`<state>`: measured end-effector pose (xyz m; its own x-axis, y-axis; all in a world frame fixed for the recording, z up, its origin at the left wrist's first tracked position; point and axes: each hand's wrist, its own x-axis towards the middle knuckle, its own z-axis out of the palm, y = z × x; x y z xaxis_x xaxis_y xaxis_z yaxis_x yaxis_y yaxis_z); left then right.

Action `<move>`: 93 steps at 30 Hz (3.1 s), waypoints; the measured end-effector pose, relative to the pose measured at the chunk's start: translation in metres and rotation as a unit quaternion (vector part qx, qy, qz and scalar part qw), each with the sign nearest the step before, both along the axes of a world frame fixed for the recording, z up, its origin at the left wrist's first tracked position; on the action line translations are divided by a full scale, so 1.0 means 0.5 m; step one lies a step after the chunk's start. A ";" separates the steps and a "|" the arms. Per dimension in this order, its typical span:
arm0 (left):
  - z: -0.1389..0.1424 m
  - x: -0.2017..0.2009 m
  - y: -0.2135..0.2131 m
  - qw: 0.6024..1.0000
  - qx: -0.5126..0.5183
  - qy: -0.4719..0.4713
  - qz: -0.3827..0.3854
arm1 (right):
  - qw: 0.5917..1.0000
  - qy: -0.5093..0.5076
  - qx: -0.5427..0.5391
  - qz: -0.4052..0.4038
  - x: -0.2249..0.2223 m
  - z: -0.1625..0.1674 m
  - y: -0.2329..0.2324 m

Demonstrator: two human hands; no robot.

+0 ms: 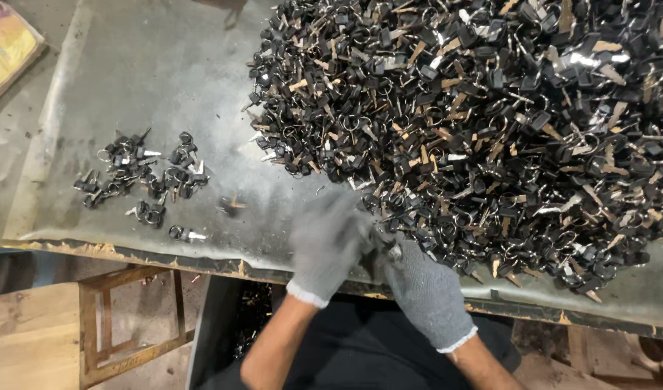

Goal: The person, wearing gray work gloves, picks keys one at a time from a large pile of keys on a worn metal table and places selected keys onto a separate sorted group on the left side of the table, repeating this sorting motion throughout the episode.

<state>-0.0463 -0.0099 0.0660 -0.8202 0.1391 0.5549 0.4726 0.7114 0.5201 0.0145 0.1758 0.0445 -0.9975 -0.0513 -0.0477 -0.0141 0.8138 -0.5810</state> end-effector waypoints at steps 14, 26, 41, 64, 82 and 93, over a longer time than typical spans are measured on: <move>0.014 0.109 -0.007 0.854 0.163 -0.461 -0.178 | 0.942 -0.103 -0.320 0.005 0.076 -0.044 0.052; -0.028 0.065 0.028 0.932 -0.037 -0.361 -0.008 | 0.998 -0.066 0.013 0.008 0.003 0.037 0.007; -0.067 0.066 0.010 0.971 -0.137 -0.173 -0.089 | 0.977 -0.098 0.146 0.121 -0.026 0.039 0.000; -0.077 0.072 0.013 0.983 -0.080 -0.147 -0.077 | 0.992 -0.023 0.099 0.075 -0.014 0.042 -0.020; -0.067 0.087 -0.001 0.987 -0.074 -0.131 -0.060 | 0.979 -0.071 0.144 0.125 0.021 0.014 -0.001; -0.065 0.087 0.003 0.988 -0.047 -0.128 -0.073 | 0.977 -0.183 0.096 0.060 -0.022 0.040 -0.013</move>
